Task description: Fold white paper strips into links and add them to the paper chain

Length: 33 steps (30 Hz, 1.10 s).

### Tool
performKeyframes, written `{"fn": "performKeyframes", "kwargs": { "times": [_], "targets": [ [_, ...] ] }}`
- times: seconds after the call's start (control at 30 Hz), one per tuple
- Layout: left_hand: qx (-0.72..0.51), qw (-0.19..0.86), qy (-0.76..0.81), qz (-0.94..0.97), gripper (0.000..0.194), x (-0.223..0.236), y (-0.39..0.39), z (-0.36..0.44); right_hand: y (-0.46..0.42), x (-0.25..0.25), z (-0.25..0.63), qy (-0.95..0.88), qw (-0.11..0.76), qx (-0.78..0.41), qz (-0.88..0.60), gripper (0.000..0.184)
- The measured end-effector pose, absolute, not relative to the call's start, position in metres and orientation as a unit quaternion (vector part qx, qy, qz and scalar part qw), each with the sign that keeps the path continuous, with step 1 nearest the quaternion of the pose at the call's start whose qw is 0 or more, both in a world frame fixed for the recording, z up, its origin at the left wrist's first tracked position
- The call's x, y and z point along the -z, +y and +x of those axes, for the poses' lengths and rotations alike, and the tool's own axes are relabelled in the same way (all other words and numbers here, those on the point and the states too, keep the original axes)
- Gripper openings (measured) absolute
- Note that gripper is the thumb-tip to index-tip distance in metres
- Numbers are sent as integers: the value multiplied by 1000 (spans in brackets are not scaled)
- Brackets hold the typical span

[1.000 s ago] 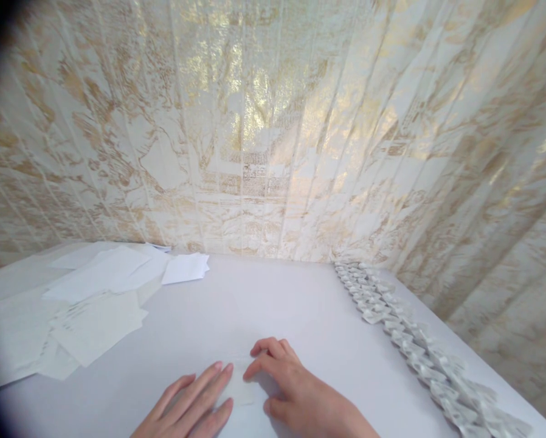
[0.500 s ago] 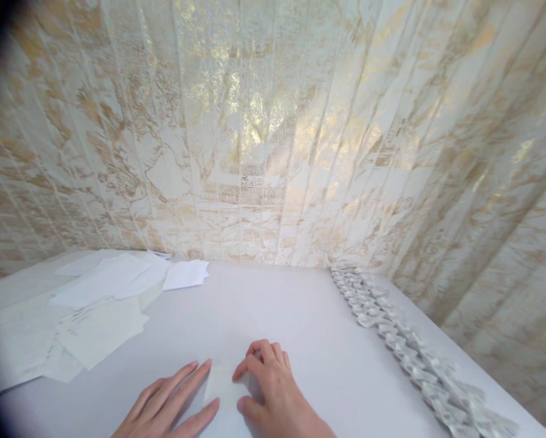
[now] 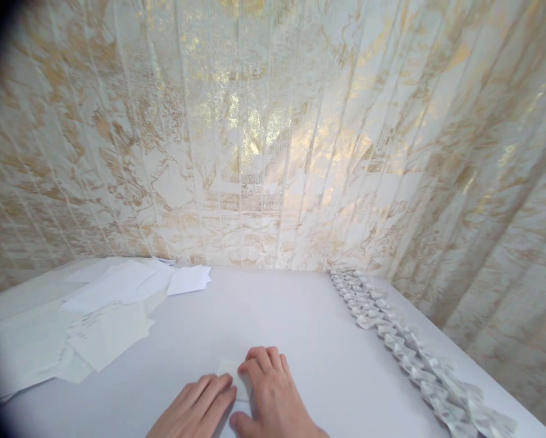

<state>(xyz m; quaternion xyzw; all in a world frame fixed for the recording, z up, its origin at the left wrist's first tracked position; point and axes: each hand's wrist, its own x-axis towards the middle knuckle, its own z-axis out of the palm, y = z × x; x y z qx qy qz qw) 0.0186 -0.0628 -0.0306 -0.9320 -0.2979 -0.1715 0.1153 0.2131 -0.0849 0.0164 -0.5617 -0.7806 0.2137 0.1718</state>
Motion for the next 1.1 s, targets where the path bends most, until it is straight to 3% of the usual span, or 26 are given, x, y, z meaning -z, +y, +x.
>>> {"fn": "performKeyframes", "kwargs": {
  "times": [0.07,0.17,0.23,0.4,0.6,0.77,0.83,0.93,1.1],
  "targets": [
    [175,111,-336,-919,12,30,-61,30,-84,-19,216,-784,162,-207,-562,46],
    [160,84,-370,-911,34,19,-60,37,-82,-23,219,-793,143,-199,-558,47],
    [141,51,-384,-911,37,8,-60,39,-81,-25,221,-799,125,-205,-551,48],
    [134,-26,-378,-916,19,0,-58,36,-79,-33,229,-810,102,-229,-530,49],
    [226,-21,-343,-911,11,18,-51,30,-78,-27,226,-828,140,-226,-494,45],
    [238,-70,-335,-909,14,11,-50,26,-75,-13,218,-861,201,-141,-445,19],
    [240,-78,-314,-915,11,13,-51,22,-74,-16,221,-869,200,-128,-434,18],
    [232,-46,-260,-936,12,25,-50,10,-73,-29,230,-872,176,-153,-431,17],
    [229,140,-215,-939,34,50,-55,-9,-72,-34,231,-842,166,-229,-460,14]
  ]
}}
